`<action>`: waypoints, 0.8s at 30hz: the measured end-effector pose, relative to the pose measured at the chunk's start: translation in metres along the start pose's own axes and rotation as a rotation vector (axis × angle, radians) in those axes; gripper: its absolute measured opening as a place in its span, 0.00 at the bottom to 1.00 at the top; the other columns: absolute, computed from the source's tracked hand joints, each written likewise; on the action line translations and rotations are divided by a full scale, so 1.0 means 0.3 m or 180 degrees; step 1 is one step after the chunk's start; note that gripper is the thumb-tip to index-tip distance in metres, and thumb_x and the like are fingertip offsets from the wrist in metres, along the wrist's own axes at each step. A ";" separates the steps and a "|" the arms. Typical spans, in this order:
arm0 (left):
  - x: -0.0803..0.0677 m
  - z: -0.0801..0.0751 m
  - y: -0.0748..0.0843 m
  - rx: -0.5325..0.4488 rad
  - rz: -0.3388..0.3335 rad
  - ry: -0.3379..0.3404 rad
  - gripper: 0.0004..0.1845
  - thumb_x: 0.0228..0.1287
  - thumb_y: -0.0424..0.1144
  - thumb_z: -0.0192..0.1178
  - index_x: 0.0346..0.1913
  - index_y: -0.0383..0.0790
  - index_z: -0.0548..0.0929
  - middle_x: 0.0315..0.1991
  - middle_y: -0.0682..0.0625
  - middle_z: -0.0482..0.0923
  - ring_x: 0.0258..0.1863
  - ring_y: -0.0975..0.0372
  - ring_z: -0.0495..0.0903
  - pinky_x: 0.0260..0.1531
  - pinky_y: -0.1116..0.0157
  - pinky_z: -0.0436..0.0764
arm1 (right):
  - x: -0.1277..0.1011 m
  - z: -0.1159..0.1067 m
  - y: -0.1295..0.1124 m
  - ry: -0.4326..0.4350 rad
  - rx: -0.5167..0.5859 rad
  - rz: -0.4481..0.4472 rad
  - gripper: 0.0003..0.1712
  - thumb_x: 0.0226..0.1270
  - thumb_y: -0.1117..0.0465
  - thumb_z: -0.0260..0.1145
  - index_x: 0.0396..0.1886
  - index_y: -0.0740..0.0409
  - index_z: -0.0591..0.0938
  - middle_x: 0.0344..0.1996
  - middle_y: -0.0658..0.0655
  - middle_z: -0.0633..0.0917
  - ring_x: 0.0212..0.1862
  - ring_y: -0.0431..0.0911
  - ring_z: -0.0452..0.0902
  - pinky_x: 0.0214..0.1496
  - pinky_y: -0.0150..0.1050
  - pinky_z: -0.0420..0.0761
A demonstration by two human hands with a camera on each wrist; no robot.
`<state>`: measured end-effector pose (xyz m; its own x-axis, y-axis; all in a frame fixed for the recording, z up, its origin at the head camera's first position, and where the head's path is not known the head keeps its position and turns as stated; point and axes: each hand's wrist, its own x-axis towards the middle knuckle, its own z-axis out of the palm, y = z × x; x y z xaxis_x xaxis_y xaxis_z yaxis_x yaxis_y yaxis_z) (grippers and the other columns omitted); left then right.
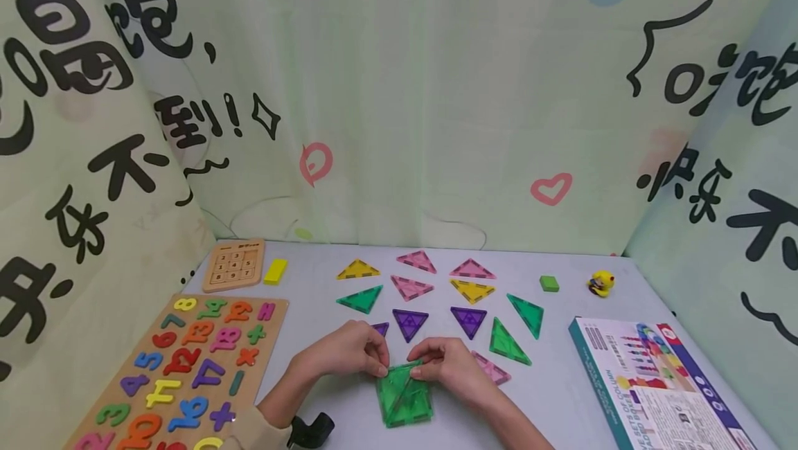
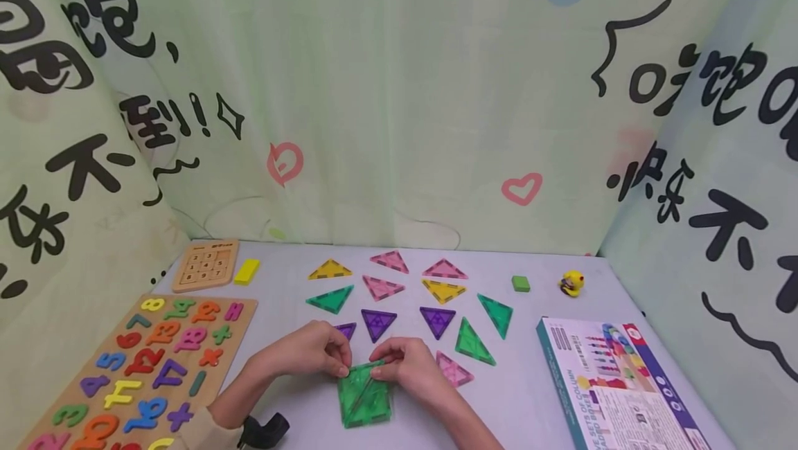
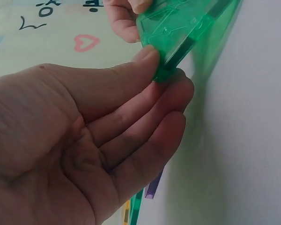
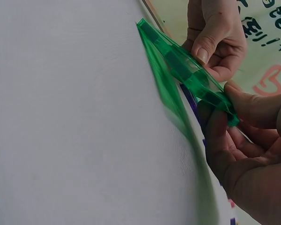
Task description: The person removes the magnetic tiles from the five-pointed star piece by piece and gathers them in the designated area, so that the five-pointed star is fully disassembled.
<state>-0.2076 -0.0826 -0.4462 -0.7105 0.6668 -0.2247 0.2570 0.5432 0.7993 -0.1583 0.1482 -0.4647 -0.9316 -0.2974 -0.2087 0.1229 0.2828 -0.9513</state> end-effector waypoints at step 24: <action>-0.192 -0.260 -0.106 0.0735 -0.0995 0.1370 0.03 0.62 0.31 0.66 0.30 0.39 0.86 0.28 0.50 0.80 0.30 0.59 0.73 0.32 0.64 0.75 | -0.013 -0.008 0.000 -0.0261 -0.0254 0.0025 0.11 0.61 0.61 0.72 0.40 0.63 0.87 0.29 0.49 0.86 0.32 0.38 0.76 0.36 0.31 0.78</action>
<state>-0.2258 -0.1780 -0.4152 -0.9656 0.2156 -0.1451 0.0940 0.8104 0.5783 -0.1553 0.1517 -0.4633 -0.8992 -0.3676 -0.2372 0.0995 0.3561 -0.9291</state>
